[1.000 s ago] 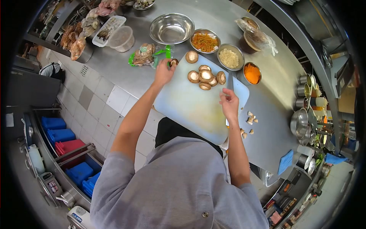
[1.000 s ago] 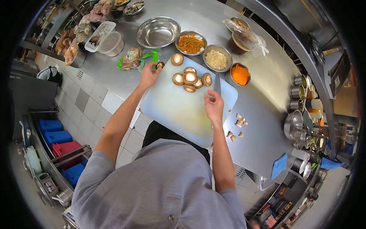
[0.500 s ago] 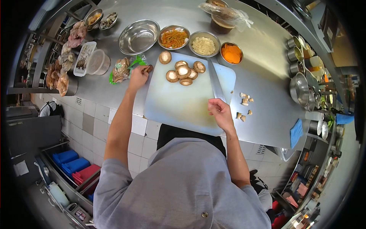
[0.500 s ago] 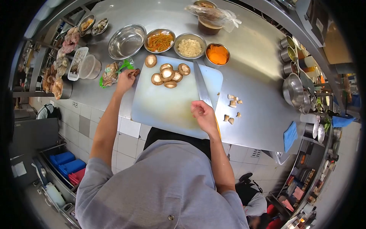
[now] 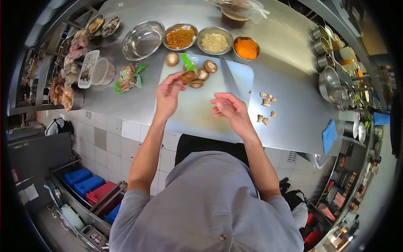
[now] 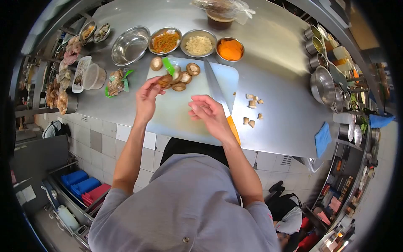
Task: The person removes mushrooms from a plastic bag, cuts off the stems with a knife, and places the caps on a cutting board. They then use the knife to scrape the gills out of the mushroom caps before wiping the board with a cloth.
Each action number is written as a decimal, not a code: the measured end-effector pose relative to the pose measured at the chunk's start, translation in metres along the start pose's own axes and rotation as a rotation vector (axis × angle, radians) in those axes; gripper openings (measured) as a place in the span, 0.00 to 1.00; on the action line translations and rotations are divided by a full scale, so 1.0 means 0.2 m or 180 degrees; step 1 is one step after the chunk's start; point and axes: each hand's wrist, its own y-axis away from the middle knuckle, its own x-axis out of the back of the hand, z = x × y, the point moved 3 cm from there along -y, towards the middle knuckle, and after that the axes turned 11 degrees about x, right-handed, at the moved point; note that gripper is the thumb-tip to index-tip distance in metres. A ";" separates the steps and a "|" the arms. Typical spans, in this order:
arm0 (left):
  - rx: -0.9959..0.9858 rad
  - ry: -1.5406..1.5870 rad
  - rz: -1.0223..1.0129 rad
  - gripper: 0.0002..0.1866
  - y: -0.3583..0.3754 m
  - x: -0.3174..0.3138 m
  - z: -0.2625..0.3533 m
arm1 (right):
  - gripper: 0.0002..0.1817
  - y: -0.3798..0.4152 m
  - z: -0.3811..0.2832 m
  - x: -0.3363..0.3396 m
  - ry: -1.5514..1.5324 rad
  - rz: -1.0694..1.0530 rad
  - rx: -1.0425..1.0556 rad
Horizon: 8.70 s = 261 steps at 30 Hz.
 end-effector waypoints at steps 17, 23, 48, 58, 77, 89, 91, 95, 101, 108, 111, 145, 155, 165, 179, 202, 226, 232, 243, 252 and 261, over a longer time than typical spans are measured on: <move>-0.1082 -0.1641 -0.0585 0.23 0.36 -0.46 0.07 | 0.17 -0.03 0.17 0.24 -0.0304 0.0039 -0.0183; -0.0099 -0.1221 -0.1046 0.23 0.34 -0.41 -0.01 | 0.15 0.06 0.17 0.24 -0.0020 -0.0416 -0.0095; -0.0679 -0.3749 -0.2156 0.29 0.55 -1.71 -0.34 | 0.12 1.68 0.16 2.01 0.1451 0.3055 0.0780; -0.0489 -0.4633 -0.1484 0.20 0.43 -1.91 -0.63 | 0.25 2.82 0.09 3.95 0.0904 0.5887 0.0420; -0.0143 -0.3044 -0.0731 0.13 0.58 -2.11 -0.40 | 0.17 2.59 -0.15 4.33 -0.0164 0.5249 0.1351; -0.1746 -0.2382 -0.1593 0.27 0.70 -2.52 0.19 | 0.15 0.94 -0.46 2.06 -0.0590 0.1442 0.0949; -0.1952 -0.2536 -0.1531 0.26 0.66 -2.41 0.23 | 0.16 0.85 -0.50 1.82 -0.0594 0.1226 0.0868; -0.2084 -0.2435 -0.1115 0.22 0.58 -2.03 0.29 | 0.18 0.72 -0.54 1.47 -0.0517 0.0931 0.0872; -0.2235 -0.2135 -0.0800 0.20 0.52 -1.50 0.43 | 0.17 0.49 -0.53 0.95 0.0009 0.0779 0.1037; -0.2671 -0.2197 -0.0425 0.21 0.42 -0.99 0.44 | 0.19 0.29 -0.46 0.43 0.0469 0.0824 0.1131; -0.2705 -0.2103 -0.0431 0.21 0.39 -0.84 0.45 | 0.18 0.24 -0.43 0.29 0.0560 0.0949 0.1102; -0.0324 -0.2463 0.0145 0.11 0.45 -0.15 -0.40 | 0.21 0.79 0.38 0.56 0.1611 0.0423 0.0355; -0.0183 -0.2259 0.0601 0.09 0.52 -0.25 -0.43 | 0.16 1.13 0.38 0.45 0.1724 -0.0028 -0.0190; 0.0011 -0.2605 0.0323 0.16 0.50 -0.23 -0.42 | 0.35 1.12 0.39 0.40 0.2185 -0.0329 -0.0035; 0.0073 -0.2726 -0.0033 0.18 0.46 -0.22 -0.37 | 0.36 1.08 0.31 0.33 0.2077 -0.0231 -0.0372; 0.0065 -0.2739 -0.0172 0.13 0.40 -0.17 -0.37 | 0.34 1.02 0.22 0.29 0.2411 -0.0248 -0.0581; 0.0250 -0.2758 -0.0242 0.12 0.39 -0.14 -0.37 | 0.34 0.89 0.18 0.29 0.2508 -0.0508 -0.0500; 0.0049 -0.2964 -0.0373 0.10 0.38 -0.12 -0.37 | 0.34 0.86 0.10 0.26 0.2642 -0.0620 -0.0870; 0.0310 -0.2713 -0.0183 0.11 0.36 -0.08 -0.37 | 0.34 0.85 0.08 0.25 0.2674 -0.0738 -0.0783; 0.0650 -0.2562 0.0022 0.10 0.31 0.01 -0.37 | 0.33 0.88 0.06 0.26 0.2657 -0.0654 -0.0828; 0.1207 -0.2215 -0.0319 0.14 0.27 0.07 -0.42 | 0.34 0.98 0.06 0.32 0.2946 -0.0499 -0.0485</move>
